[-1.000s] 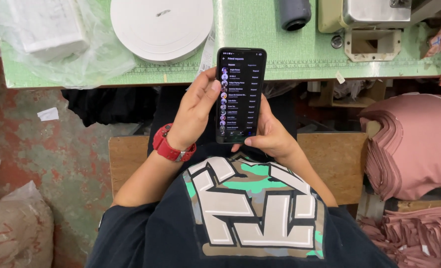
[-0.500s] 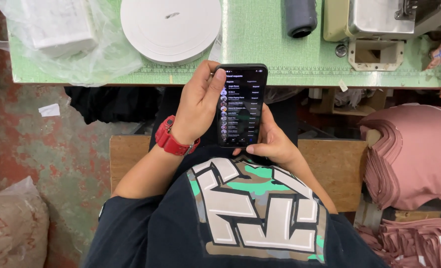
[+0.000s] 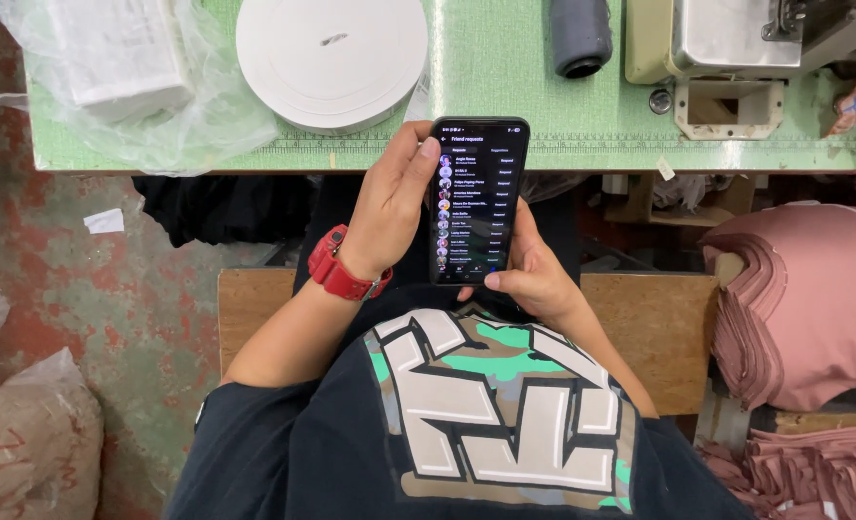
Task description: The person sits at a workbench and uses a smartphone to view a messaging app. They then pick up a roll of printed labels and use scissors to cut individual labels from the roll. The person alternates between using the phone and cutting labels.
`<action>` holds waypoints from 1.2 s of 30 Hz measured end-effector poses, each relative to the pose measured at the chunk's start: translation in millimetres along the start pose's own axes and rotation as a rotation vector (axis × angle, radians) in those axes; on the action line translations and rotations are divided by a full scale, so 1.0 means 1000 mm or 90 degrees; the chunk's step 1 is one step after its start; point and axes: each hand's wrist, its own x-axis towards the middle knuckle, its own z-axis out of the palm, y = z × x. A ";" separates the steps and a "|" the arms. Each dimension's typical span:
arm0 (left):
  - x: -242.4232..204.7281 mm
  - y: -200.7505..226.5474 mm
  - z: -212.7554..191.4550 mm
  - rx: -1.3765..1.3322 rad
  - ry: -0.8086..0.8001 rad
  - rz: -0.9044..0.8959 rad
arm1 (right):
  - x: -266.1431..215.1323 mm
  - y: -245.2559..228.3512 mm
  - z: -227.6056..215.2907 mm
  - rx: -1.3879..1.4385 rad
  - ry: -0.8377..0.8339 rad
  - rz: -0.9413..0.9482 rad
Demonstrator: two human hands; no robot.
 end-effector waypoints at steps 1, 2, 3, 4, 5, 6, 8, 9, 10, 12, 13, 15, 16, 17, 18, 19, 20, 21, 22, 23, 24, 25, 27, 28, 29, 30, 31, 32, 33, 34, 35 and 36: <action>0.002 -0.007 0.000 -0.005 0.007 -0.007 | 0.000 0.000 0.000 -0.006 0.004 -0.002; 0.002 -0.007 0.001 -0.004 0.007 -0.006 | 0.000 0.001 0.000 -0.007 0.003 -0.002; 0.002 -0.008 0.002 0.003 0.014 -0.009 | -0.001 0.001 0.000 -0.017 0.004 -0.002; 0.002 -0.008 0.003 0.011 0.020 -0.012 | -0.001 0.002 -0.001 -0.028 0.005 -0.003; 0.002 -0.007 0.004 0.011 0.020 -0.012 | -0.001 0.002 -0.001 -0.027 0.006 -0.003; 0.002 -0.006 0.004 0.015 0.024 -0.016 | 0.000 0.002 -0.001 -0.025 0.004 -0.004; 0.002 -0.004 0.004 0.019 0.028 -0.020 | 0.000 0.002 -0.002 -0.022 0.003 -0.006; 0.003 -0.003 0.003 0.014 0.024 -0.014 | -0.001 0.002 -0.002 -0.023 0.005 -0.008; 0.003 -0.002 0.003 0.009 0.021 -0.007 | -0.002 0.002 -0.002 -0.025 0.006 -0.011; 0.003 0.000 0.003 0.006 0.015 -0.003 | -0.002 0.002 -0.001 -0.023 0.007 -0.014; 0.002 0.001 0.002 0.004 0.011 0.001 | -0.002 0.002 -0.001 -0.022 0.007 -0.017; 0.001 -0.002 0.001 -0.001 0.001 0.000 | -0.002 0.002 0.000 -0.012 0.011 -0.018; 0.000 -0.003 0.000 -0.005 -0.010 -0.001 | -0.002 0.002 0.000 -0.003 0.015 -0.020; 0.000 -0.003 0.001 -0.005 -0.011 -0.001 | -0.001 0.001 0.002 -0.003 0.015 -0.020; 0.000 -0.003 0.001 -0.025 -0.020 -0.001 | -0.001 0.000 0.003 -0.002 0.019 -0.018; 0.000 -0.003 0.002 -0.045 -0.030 -0.002 | 0.000 -0.001 0.004 -0.002 0.023 -0.016; -0.001 -0.005 0.002 -0.045 -0.031 -0.002 | -0.001 0.001 0.002 -0.002 0.024 -0.017; -0.001 -0.007 0.002 -0.043 -0.034 0.000 | -0.002 0.003 -0.001 0.002 0.026 -0.018; -0.002 -0.008 0.003 -0.041 -0.038 0.003 | -0.003 0.006 -0.004 0.006 0.028 -0.019; -0.003 -0.014 0.002 -0.042 -0.038 0.003 | -0.003 0.005 -0.003 0.006 0.028 -0.019; -0.003 -0.020 0.001 -0.042 -0.040 0.000 | -0.004 0.005 -0.003 0.008 0.034 -0.013; -0.003 -0.026 0.000 -0.043 -0.043 -0.002 | -0.004 0.004 -0.002 0.011 0.040 -0.008; -0.002 -0.023 0.001 -0.050 -0.041 -0.001 | -0.005 0.006 -0.005 0.013 0.041 -0.008; -0.001 -0.021 0.002 -0.057 -0.039 0.000 | -0.006 0.007 -0.006 0.016 0.042 -0.009; 0.000 -0.029 0.000 -0.057 -0.039 0.000 | -0.006 0.007 -0.005 0.016 0.041 -0.009; 0.001 -0.037 -0.003 -0.057 -0.036 -0.006 | -0.005 0.006 -0.004 0.011 0.028 -0.012; 0.002 -0.044 -0.004 -0.058 -0.032 -0.012 | -0.005 0.006 -0.004 0.006 0.015 -0.014; 0.003 -0.040 -0.005 -0.059 -0.031 -0.012 | -0.005 0.007 -0.004 0.006 0.014 -0.013; 0.002 -0.036 -0.004 -0.058 -0.029 -0.008 | -0.006 0.009 -0.004 0.010 0.005 -0.013; 0.002 -0.032 -0.003 -0.057 -0.027 -0.003 | -0.008 0.010 -0.005 0.014 -0.004 -0.013; 0.001 -0.031 -0.004 -0.059 -0.029 -0.004 | -0.009 0.010 -0.004 0.014 -0.001 -0.012; 0.001 -0.031 -0.004 -0.063 -0.035 -0.002 | -0.009 0.009 -0.003 0.023 -0.003 -0.007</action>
